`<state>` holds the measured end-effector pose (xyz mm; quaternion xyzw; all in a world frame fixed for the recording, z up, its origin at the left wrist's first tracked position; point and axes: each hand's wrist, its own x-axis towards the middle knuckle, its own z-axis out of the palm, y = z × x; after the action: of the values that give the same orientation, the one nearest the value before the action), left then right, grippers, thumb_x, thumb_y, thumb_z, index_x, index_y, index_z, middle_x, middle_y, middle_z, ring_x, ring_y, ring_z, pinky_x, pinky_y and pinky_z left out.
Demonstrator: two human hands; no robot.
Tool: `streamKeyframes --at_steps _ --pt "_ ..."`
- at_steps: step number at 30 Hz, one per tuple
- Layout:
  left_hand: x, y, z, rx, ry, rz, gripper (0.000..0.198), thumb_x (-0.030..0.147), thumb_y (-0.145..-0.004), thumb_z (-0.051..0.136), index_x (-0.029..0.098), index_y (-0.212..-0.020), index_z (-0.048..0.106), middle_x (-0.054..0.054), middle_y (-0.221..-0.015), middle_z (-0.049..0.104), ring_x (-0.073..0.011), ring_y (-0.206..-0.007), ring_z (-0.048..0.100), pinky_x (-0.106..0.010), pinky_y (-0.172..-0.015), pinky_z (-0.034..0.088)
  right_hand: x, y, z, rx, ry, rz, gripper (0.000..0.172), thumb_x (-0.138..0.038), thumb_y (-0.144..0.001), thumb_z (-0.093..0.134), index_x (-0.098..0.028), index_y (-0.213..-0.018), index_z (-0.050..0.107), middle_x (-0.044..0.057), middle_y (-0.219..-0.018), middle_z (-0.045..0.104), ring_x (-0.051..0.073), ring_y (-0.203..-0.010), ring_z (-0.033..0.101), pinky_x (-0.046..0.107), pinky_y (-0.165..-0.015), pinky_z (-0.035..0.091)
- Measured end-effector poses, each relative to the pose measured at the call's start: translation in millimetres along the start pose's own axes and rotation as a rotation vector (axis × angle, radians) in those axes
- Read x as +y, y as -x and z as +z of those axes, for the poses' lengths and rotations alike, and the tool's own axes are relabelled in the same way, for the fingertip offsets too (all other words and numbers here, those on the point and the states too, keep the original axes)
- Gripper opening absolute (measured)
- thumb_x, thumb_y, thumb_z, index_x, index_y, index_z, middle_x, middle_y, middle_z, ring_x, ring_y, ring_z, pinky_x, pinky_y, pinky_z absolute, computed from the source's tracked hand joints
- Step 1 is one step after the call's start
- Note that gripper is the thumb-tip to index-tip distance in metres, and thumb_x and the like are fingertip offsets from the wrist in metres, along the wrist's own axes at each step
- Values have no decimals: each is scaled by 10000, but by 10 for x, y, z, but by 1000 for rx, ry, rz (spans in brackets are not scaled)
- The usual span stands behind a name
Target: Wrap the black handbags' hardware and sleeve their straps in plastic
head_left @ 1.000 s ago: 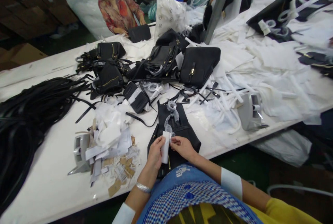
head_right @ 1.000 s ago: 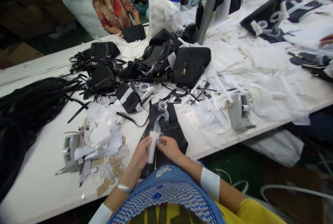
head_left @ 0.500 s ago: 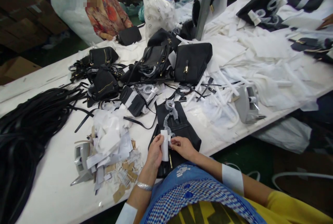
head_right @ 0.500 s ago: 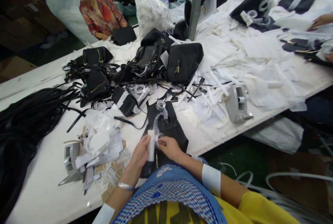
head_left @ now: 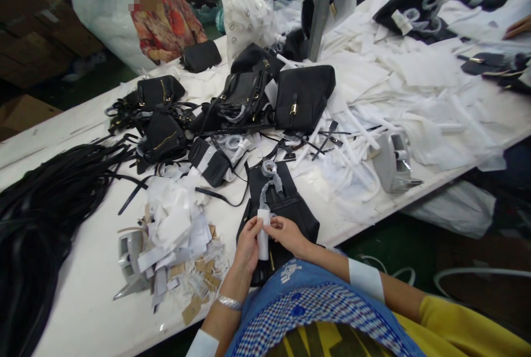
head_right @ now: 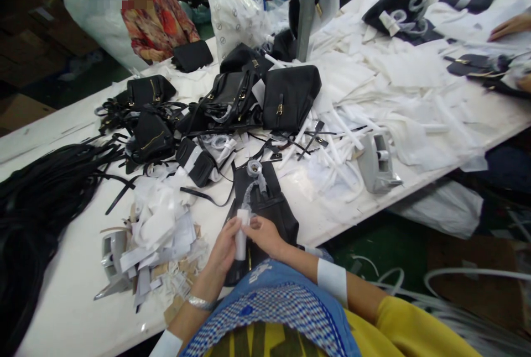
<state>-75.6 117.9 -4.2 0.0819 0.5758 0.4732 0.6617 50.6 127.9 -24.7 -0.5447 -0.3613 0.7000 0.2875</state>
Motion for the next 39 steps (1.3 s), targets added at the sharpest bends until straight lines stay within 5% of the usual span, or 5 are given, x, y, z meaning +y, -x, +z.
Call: streamKeyframes --at_steps 7,17,24,32,39 --pt "104 184 -145 9 -282 82 458 393 -723 731 158 -1099 614 -95 -1022 696 -200 -910 642 -288 -823 455 -17 -9 112 -37 -49 -77 299 -335 -702 702 -137 -915 631 61 -849 691 189 -796 645 286 -709 507" --pt "347 265 -172 -226 -354 -163 459 420 -731 716 193 -1126 660 -116 -1076 695 -222 -920 640 -267 -718 481 25 4 74 -85 -49 -159 326 -338 -737 680 -132 -987 647 51 -863 674 162 -762 621 285 -724 507" --pt "126 195 -188 -54 -339 17 432 434 -736 704 146 -1058 690 -93 -990 719 -216 -914 636 -291 -819 456 137 -62 48 -82 17 -203 337 -411 -764 670 -134 -956 666 7 -754 608 127 -684 572 242 -655 482" --pt "64 144 -199 -32 -171 0 447 421 -648 781 123 -971 697 -90 -902 724 -200 -851 651 -296 -831 466 11 57 -1 -166 12 -252 385 -408 -808 628 -155 -1098 628 27 -817 652 159 -738 623 289 -709 521" --pt "24 133 -252 -12 -120 -13 399 418 -681 760 125 -943 693 -75 -905 717 -197 -887 640 -316 -889 462 -113 382 -718 306 681 -529 448 -324 -861 558 -255 -1303 526 94 -1323 527 278 -1265 429 479 -1102 279"
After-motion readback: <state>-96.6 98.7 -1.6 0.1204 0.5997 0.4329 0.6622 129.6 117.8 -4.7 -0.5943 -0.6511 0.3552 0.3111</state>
